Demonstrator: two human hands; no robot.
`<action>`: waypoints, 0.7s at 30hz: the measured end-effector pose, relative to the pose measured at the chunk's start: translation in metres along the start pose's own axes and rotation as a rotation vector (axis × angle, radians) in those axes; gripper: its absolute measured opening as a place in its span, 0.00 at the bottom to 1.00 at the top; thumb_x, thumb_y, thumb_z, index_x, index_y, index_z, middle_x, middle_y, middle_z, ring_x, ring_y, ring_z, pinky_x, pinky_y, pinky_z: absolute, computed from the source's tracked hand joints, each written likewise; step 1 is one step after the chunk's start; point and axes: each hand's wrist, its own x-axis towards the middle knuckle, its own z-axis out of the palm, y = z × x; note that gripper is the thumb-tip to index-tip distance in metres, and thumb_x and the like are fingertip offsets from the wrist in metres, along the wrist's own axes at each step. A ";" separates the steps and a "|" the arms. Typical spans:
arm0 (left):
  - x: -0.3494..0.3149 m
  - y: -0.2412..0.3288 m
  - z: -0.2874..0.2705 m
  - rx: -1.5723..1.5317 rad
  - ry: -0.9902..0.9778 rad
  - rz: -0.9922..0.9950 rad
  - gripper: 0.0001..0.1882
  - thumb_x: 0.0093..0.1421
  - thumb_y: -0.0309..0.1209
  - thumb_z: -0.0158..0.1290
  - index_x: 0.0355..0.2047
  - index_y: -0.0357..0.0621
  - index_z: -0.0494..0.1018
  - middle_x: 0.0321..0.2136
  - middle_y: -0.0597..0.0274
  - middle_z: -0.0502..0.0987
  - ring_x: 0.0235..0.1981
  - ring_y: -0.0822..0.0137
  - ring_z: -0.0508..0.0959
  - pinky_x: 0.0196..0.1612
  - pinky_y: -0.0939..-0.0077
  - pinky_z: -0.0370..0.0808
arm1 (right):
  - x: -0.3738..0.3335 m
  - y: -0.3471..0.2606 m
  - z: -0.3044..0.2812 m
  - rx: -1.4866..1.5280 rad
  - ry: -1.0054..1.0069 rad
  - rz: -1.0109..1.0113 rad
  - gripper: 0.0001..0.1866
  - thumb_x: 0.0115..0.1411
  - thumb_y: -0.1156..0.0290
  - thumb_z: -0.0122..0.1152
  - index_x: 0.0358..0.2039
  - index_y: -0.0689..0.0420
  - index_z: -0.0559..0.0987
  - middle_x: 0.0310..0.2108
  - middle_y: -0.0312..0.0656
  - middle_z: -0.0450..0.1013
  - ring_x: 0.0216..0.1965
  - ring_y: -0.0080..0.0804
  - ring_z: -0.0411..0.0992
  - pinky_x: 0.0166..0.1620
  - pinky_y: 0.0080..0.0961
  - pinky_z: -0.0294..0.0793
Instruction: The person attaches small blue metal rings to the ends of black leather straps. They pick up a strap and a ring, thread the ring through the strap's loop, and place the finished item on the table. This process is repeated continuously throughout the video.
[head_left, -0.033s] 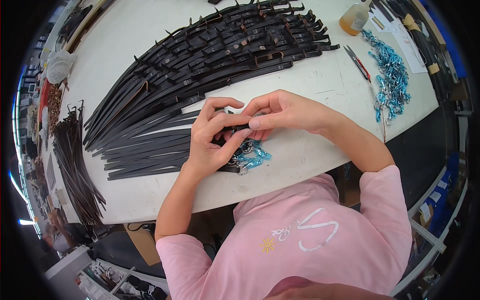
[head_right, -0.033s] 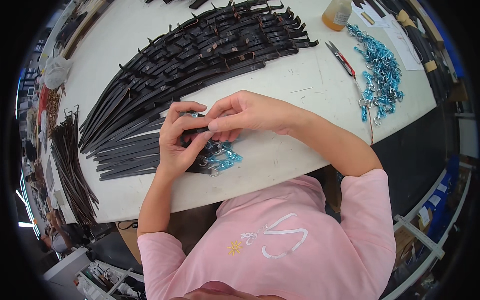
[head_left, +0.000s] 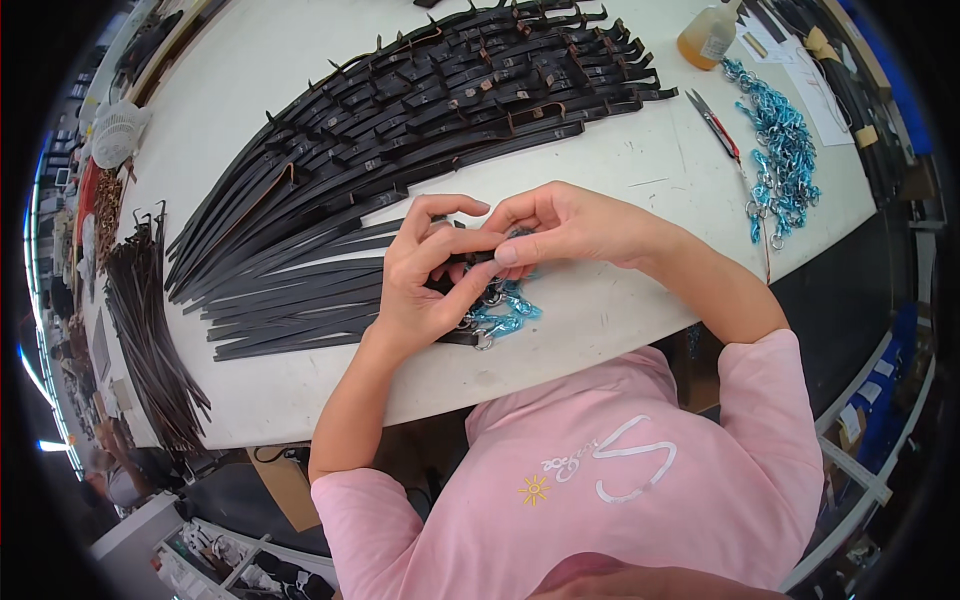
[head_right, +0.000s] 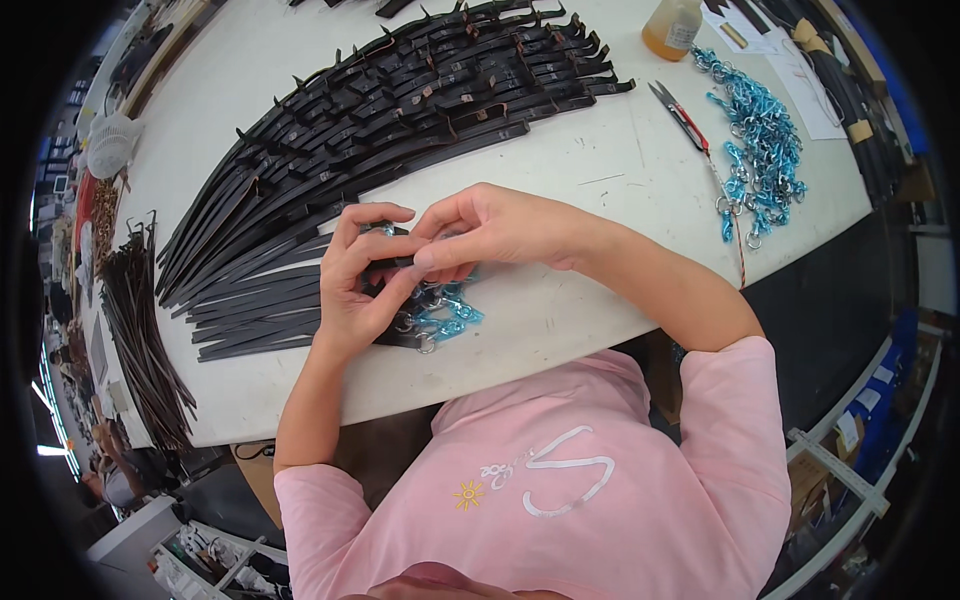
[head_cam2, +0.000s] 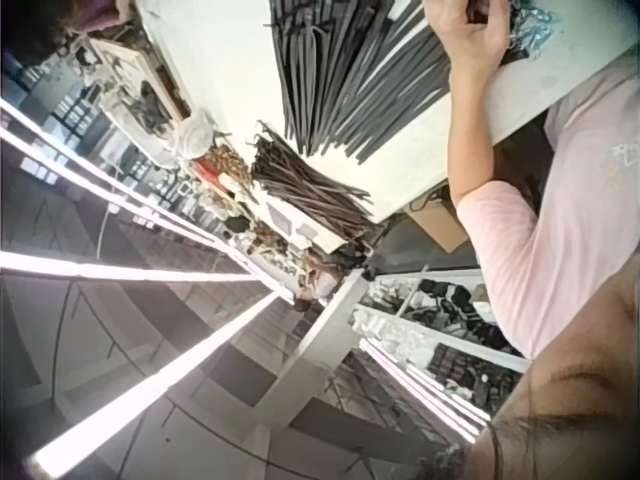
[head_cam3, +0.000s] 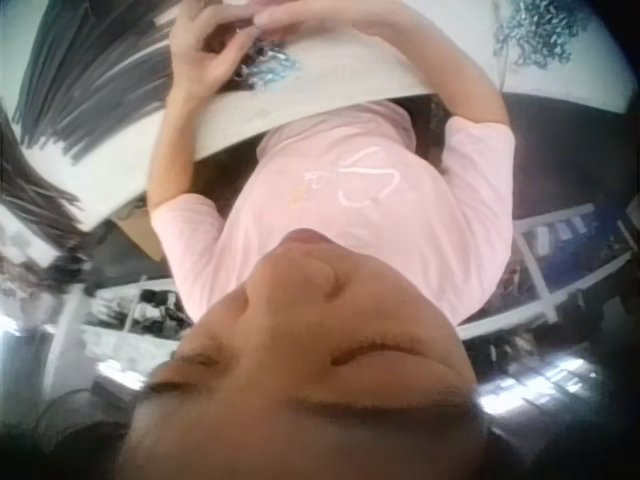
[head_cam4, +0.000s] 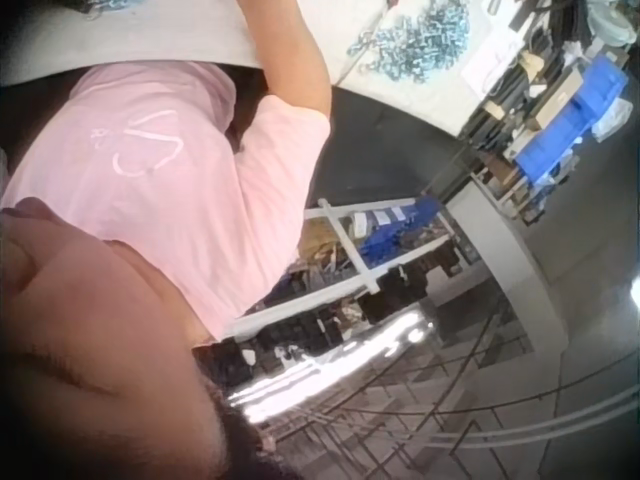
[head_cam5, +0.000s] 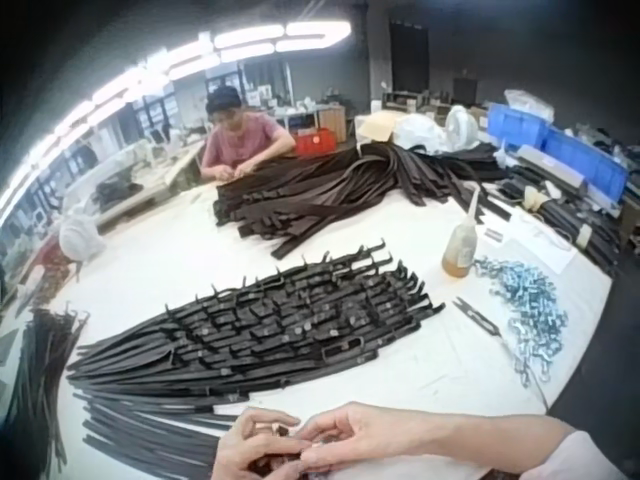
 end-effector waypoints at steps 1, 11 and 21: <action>0.001 0.005 0.001 -0.034 -0.002 -0.039 0.15 0.52 0.22 0.66 0.42 0.44 0.82 0.49 0.57 0.76 0.30 0.75 0.75 0.27 0.83 0.70 | 0.000 0.001 0.000 -0.003 0.004 0.011 0.18 0.65 0.61 0.66 0.47 0.61 0.82 0.37 0.37 0.80 0.40 0.22 0.77 0.49 0.21 0.75; 0.002 0.007 -0.009 0.130 -0.010 -0.032 0.13 0.52 0.19 0.66 0.39 0.41 0.80 0.35 0.64 0.80 0.24 0.74 0.75 0.23 0.81 0.70 | -0.001 -0.006 -0.004 0.010 0.092 0.029 0.16 0.61 0.62 0.71 0.43 0.61 0.83 0.36 0.37 0.79 0.39 0.23 0.76 0.49 0.21 0.74; -0.001 0.007 -0.011 0.147 -0.040 -0.125 0.13 0.52 0.19 0.67 0.39 0.40 0.81 0.31 0.65 0.78 0.23 0.78 0.72 0.22 0.83 0.66 | 0.003 0.000 -0.004 -0.151 0.139 0.020 0.13 0.64 0.66 0.69 0.42 0.63 0.82 0.35 0.37 0.80 0.37 0.21 0.77 0.46 0.19 0.76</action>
